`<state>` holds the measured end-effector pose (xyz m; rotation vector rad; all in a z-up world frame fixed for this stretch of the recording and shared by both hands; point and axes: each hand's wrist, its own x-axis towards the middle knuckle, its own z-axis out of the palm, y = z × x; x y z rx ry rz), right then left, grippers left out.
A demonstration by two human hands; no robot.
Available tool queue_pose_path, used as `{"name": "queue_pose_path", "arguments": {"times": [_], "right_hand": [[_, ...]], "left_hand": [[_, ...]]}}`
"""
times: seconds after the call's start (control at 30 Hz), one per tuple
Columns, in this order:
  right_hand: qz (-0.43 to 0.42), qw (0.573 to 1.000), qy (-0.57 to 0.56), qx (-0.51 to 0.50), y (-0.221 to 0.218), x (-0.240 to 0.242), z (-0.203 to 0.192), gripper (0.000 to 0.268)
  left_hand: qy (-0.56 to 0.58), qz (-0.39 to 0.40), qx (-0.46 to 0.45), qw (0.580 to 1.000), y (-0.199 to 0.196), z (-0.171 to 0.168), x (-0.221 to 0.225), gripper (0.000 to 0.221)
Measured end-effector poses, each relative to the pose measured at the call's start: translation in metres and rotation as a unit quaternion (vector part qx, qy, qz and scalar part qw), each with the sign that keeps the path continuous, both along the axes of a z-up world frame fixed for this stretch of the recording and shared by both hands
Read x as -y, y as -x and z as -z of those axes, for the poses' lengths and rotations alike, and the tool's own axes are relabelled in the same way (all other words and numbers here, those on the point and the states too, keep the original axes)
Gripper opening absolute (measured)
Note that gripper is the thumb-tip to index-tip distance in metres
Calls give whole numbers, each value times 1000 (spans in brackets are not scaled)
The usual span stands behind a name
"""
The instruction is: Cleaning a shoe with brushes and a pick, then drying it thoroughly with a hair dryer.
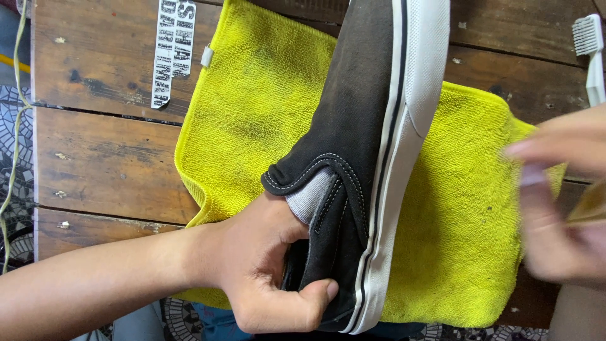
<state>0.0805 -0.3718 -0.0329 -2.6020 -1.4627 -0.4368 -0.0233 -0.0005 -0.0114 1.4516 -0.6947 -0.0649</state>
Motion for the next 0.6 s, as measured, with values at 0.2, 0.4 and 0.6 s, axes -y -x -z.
{"name": "queue_pose_path", "arguments": {"times": [0.2, 0.4, 0.6], "right_hand": [[-180, 970, -19, -163, 5, -95, -32, 17], [-171, 973, -33, -151, -16, -83, -31, 16], [-126, 981, -110, -93, -20, -60, -53, 15]], "left_hand": [[-4, 2, 0, 1000, 0, -4, 4, 17], [-27, -12, 28, 999, 3, -8, 6, 17], [-37, 1, 27, 999, 8, -36, 18, 12]]}}
